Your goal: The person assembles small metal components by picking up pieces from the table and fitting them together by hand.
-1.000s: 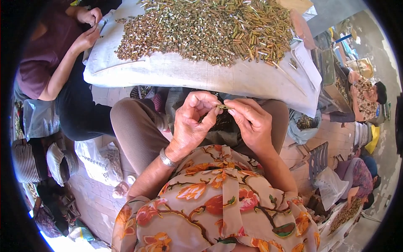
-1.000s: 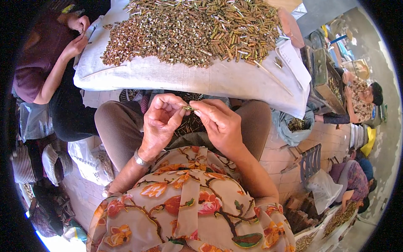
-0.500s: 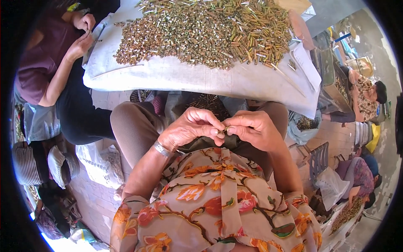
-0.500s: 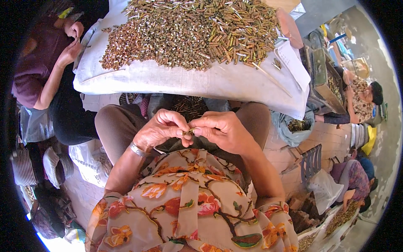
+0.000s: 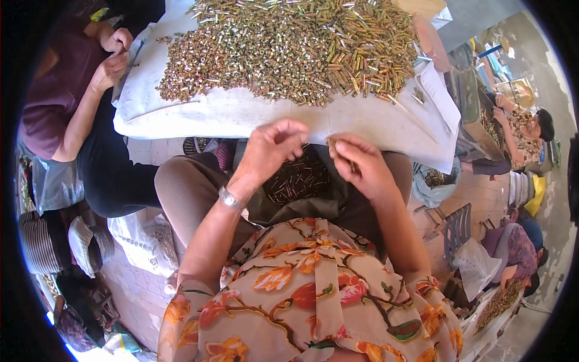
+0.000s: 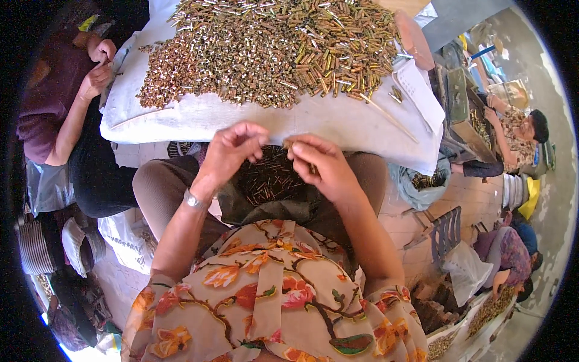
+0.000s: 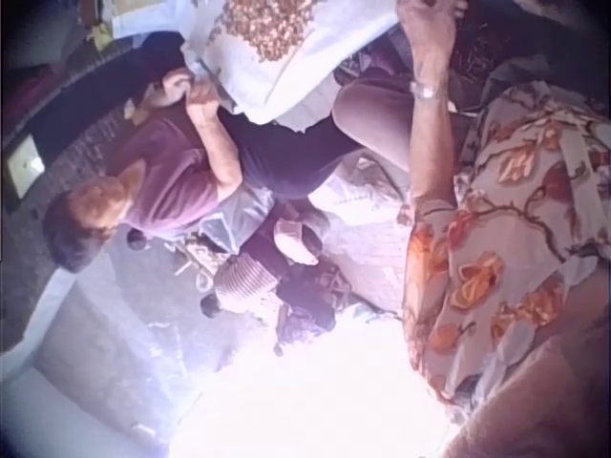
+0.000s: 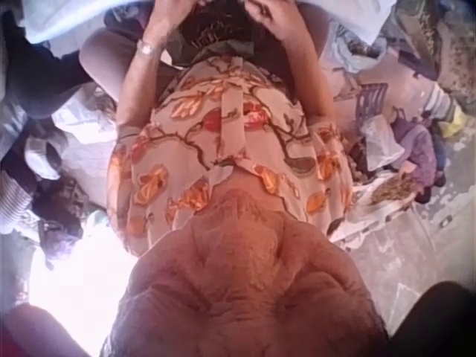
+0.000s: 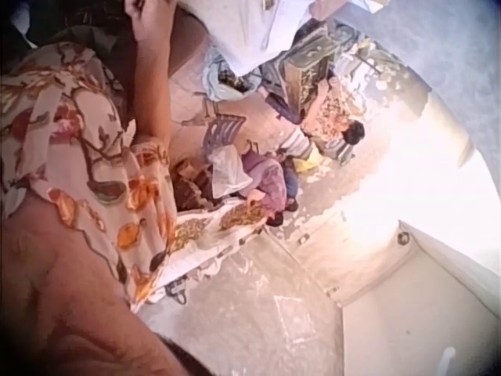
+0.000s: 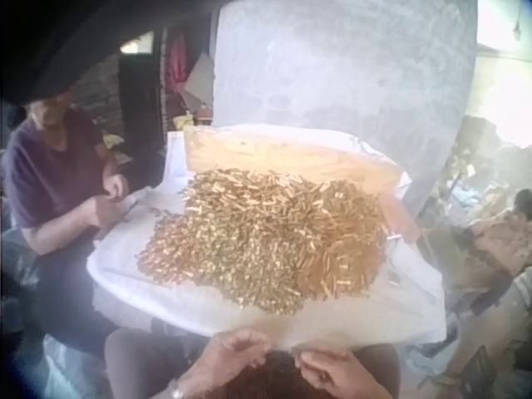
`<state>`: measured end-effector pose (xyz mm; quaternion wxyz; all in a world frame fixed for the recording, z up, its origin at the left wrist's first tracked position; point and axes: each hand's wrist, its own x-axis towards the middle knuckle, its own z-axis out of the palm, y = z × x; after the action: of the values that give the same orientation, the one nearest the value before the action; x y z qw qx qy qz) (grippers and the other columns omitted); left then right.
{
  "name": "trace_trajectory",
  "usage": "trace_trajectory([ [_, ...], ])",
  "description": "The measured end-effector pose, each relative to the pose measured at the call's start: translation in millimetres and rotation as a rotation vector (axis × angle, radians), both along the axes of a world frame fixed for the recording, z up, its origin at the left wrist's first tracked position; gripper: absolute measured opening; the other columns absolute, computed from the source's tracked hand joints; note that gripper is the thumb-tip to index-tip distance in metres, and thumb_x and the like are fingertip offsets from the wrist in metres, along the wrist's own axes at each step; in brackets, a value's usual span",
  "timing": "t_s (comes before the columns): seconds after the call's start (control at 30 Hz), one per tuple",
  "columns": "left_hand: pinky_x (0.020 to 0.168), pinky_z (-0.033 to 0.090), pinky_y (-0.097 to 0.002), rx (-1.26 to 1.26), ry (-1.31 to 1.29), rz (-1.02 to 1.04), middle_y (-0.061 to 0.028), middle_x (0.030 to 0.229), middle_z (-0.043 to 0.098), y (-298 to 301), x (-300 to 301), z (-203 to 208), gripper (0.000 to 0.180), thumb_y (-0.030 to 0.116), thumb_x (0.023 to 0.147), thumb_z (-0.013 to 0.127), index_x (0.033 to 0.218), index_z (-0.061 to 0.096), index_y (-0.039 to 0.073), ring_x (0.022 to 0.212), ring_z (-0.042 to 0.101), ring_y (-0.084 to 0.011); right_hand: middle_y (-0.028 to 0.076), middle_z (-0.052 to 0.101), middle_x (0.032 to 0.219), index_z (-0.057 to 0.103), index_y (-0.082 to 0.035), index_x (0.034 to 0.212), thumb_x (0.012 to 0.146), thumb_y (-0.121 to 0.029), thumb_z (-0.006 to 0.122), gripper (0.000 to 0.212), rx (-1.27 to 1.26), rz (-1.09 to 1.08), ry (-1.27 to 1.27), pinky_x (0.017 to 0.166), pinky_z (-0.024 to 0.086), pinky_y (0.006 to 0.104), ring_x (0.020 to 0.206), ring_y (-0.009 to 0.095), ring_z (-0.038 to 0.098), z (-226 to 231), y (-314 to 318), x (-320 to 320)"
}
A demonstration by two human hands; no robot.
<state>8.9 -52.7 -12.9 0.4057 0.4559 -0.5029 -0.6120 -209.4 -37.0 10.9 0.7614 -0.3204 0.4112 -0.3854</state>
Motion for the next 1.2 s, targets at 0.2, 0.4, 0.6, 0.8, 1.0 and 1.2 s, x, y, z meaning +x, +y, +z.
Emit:
trace_trajectory([
  [0.2, 0.06, 0.05, -0.0292, -0.584, -0.561, 0.258, -0.0067, 0.087, 0.066, -39.3, -11.1, -13.2, 0.011, 0.005, 0.083, 0.066, 0.094, 0.067, 0.004, 0.067, 0.063, -0.0176, 0.0, 0.061, 0.08, 0.064, -0.002, 0.109, 0.092, -0.014, 0.059, 0.021, -0.194, 0.002, 0.236, 0.044, 0.029, 0.0169, 0.053, 0.003, 0.043, 12.1, -15.9, 5.0],
  [0.4, 0.065, 0.051, -0.0379, -0.719, -0.786, 0.299, -0.0108, 0.088, 0.064, -50.1, -23.5, -17.6, 0.012, 0.01, 0.08, 0.067, 0.091, 0.066, 0.006, 0.074, 0.063, -0.0312, -0.003, 0.058, 0.075, 0.065, -0.003, 0.108, 0.093, -0.013, 0.058, 0.02, -0.395, -0.028, 0.448, 0.046, 0.03, 0.0169, 0.054, 0.002, 0.044, 0.9, -19.9, 8.5],
  [0.6, 0.065, 0.051, -0.0402, -0.731, -0.89, 0.344, -0.0115, 0.087, 0.063, -51.3, -25.6, -16.5, 0.014, 0.011, 0.079, 0.067, 0.092, 0.063, 0.007, 0.076, 0.063, -0.0326, -0.002, 0.056, 0.074, 0.064, -0.002, 0.106, 0.092, -0.014, 0.059, 0.019, -0.329, -0.071, 0.373, 0.044, 0.03, 0.0175, 0.054, 0.003, 0.045, 8.0, -24.1, 10.1],
  [0.8, 0.066, 0.05, -0.0412, -0.8, -0.926, 0.321, -0.0114, 0.084, 0.061, -54.1, -29.2, -11.0, 0.011, 0.009, 0.079, 0.066, 0.087, 0.06, 0.006, 0.077, 0.061, -0.0316, -0.002, 0.053, 0.072, 0.062, -0.002, 0.103, 0.09, -0.017, 0.061, 0.02, 0.079, -0.271, -0.11, 0.042, 0.029, 0.0176, 0.054, 0.005, 0.047, 4.0, -56.0, 2.7],
  [1.0, 0.066, 0.05, -0.0389, -0.823, -0.915, 0.252, -0.0113, 0.079, 0.061, -35.6, -25.2, -10.4, 0.01, 0.005, 0.081, 0.064, 0.09, 0.059, 0.006, 0.075, 0.061, -0.0292, 0.012, 0.064, 0.082, 0.064, -0.002, 0.081, 0.082, -0.014, 0.065, 0.012, -0.931, -0.3, 0.917, 0.055, 0.047, 0.0369, 0.065, 0.031, 0.062, -39.1, -125.8, 17.0],
  [1.2, 0.071, 0.051, -0.0241, -0.198, -0.119, 0.256, -0.005, 0.087, 0.067, -19.5, -22.6, -8.3, 0.012, 0.006, 0.089, 0.063, 0.1, 0.061, 0.001, 0.077, 0.063, -0.0113, 0.016, 0.063, 0.081, 0.064, -0.004, 0.087, 0.082, -0.012, 0.065, 0.009, -0.966, 0.034, 1.488, 0.07, 0.049, 0.0342, 0.075, 0.028, 0.062, -26.6, -131.9, 16.8],
])
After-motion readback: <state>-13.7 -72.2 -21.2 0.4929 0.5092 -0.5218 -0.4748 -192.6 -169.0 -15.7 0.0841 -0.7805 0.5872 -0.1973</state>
